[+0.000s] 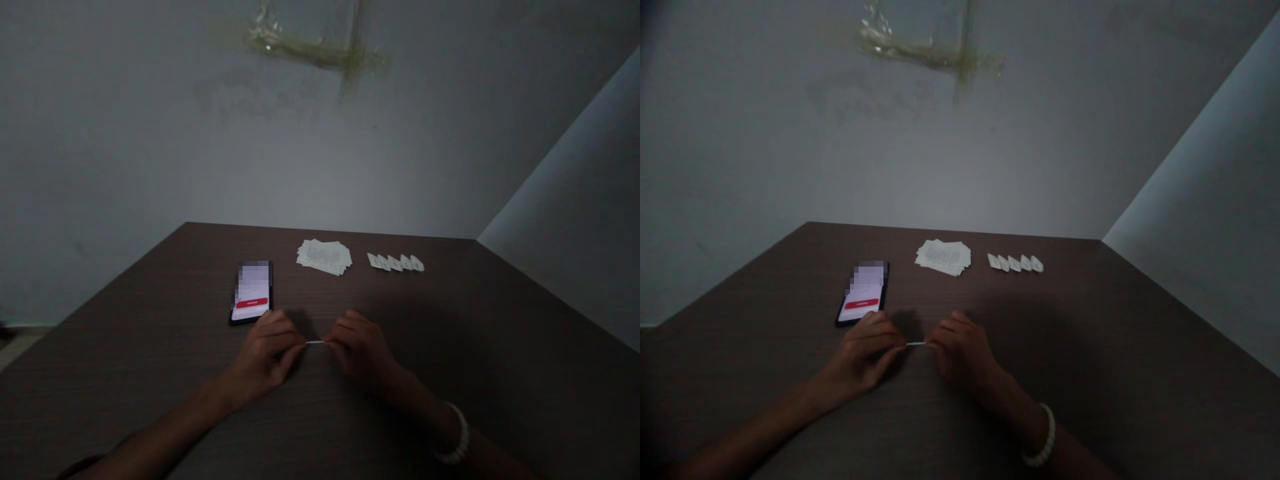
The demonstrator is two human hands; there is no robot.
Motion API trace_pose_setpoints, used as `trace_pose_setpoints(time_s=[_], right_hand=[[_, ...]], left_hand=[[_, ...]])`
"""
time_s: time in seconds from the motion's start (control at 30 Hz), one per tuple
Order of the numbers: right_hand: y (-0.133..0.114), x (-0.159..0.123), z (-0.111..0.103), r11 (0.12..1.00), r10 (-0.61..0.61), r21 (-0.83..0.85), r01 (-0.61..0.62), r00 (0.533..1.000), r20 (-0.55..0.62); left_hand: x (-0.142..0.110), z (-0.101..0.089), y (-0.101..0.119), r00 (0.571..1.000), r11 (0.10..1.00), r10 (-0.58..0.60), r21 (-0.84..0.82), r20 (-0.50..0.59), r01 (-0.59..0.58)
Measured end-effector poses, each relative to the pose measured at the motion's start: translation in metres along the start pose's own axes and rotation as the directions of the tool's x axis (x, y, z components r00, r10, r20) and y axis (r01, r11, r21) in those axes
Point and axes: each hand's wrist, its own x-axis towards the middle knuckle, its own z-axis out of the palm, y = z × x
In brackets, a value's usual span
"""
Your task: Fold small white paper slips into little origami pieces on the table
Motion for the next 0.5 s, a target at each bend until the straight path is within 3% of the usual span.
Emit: trace_pose_setpoints(time_s=[0.2, 0.4, 0.5], right_hand=[[-0.0012, -0.0007, 0.0001, 0.999, -0.025, 0.034, 0.026, 0.999, -0.043], [0.0020, 0.0009, 0.0012, 0.999, 0.000, 0.052, 0.002, 0.999, -0.045], [0.0008, 0.0018, 0.0007, 0.998, 0.020, 0.053, -0.019, 1.000, -0.017]], left_hand=[[-0.0013, -0.0024, -0.0019, 0.999, 0.998, 0.005, 0.057, -0.036, -0.003], [-0.0020, -0.0018, -0.0029, 0.998, 0.999, -0.037, 0.019, 0.051, 0.036], [-0.0034, -0.0010, -0.0036, 0.998, 0.999, -0.045, 0.023, 0.043, 0.044]])
